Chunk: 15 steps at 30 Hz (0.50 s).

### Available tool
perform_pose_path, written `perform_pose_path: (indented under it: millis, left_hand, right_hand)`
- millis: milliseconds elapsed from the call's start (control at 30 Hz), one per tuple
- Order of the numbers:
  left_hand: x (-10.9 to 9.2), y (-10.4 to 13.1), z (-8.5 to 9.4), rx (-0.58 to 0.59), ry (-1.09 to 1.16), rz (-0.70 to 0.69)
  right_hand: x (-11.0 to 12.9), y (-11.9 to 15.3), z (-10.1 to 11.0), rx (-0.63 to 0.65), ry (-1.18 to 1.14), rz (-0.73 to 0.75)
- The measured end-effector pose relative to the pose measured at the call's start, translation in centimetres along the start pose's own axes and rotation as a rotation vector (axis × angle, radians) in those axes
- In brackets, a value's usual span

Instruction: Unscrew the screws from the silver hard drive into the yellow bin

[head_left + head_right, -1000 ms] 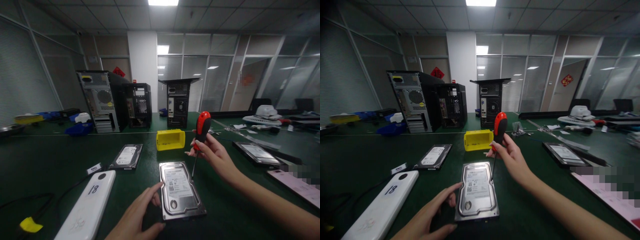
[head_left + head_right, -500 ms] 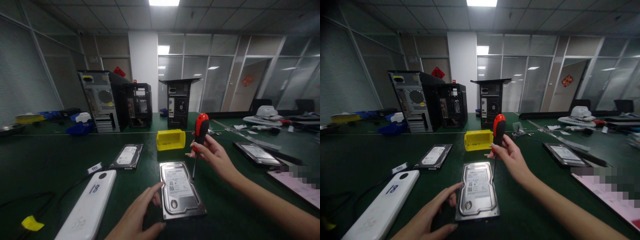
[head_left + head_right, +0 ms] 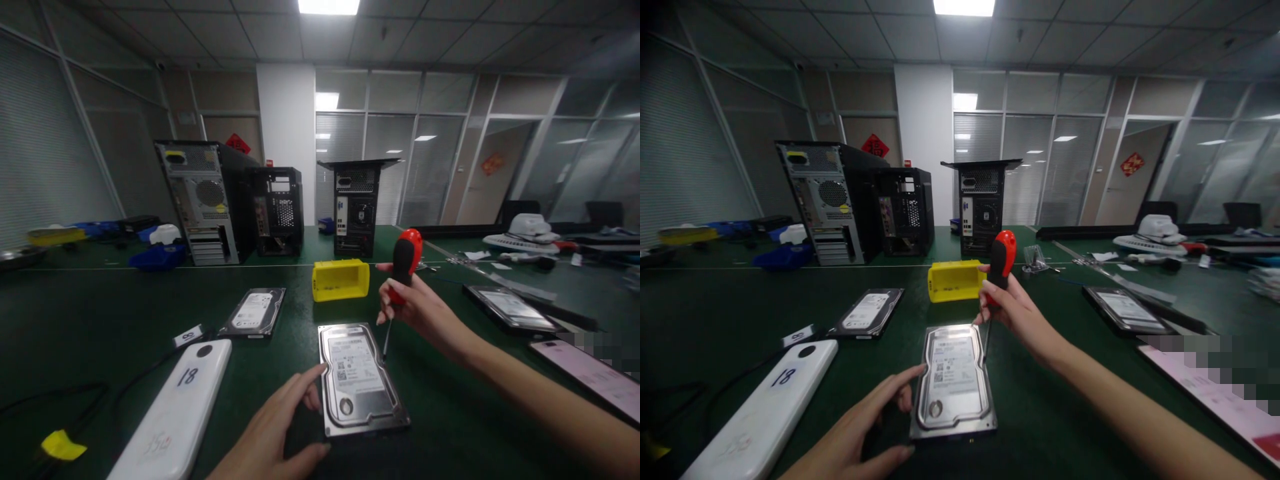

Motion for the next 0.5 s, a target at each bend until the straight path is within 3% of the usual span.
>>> perform_pose_path:
  millis: [100, 233, 367, 500]
  left_hand:
    - [0.6, -0.3, -0.3, 0.013, -0.015, -0.013]
    - [0.7, -0.3, -0.2, 0.004, -0.008, -0.047]
    - [-0.1, 0.1, 0.1, 0.011, 0.001, 0.009]
    - [0.0, 0.0, 0.0, 0.014, -0.012, -0.020]
  right_hand:
    - [0.2, -0.1, -0.4, 0.052, 0.054, -0.009]
    - [0.5, -0.6, -0.9, -0.071, 0.208, 0.035]
    - [1.1, -1.4, -1.6, -0.192, 0.315, 0.051]
    - [1.9, -2.0, -1.9, -0.217, 0.296, 0.144]
Point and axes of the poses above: each hand's wrist, its own y-axis away from the middle knuckle, its own z-axis out of the back of the hand, x = y × z, the point moved 2 cm from there along -y, towards the middle knuckle, and after that the axes turned 3 degrees about -y, right-handed, at the moved point
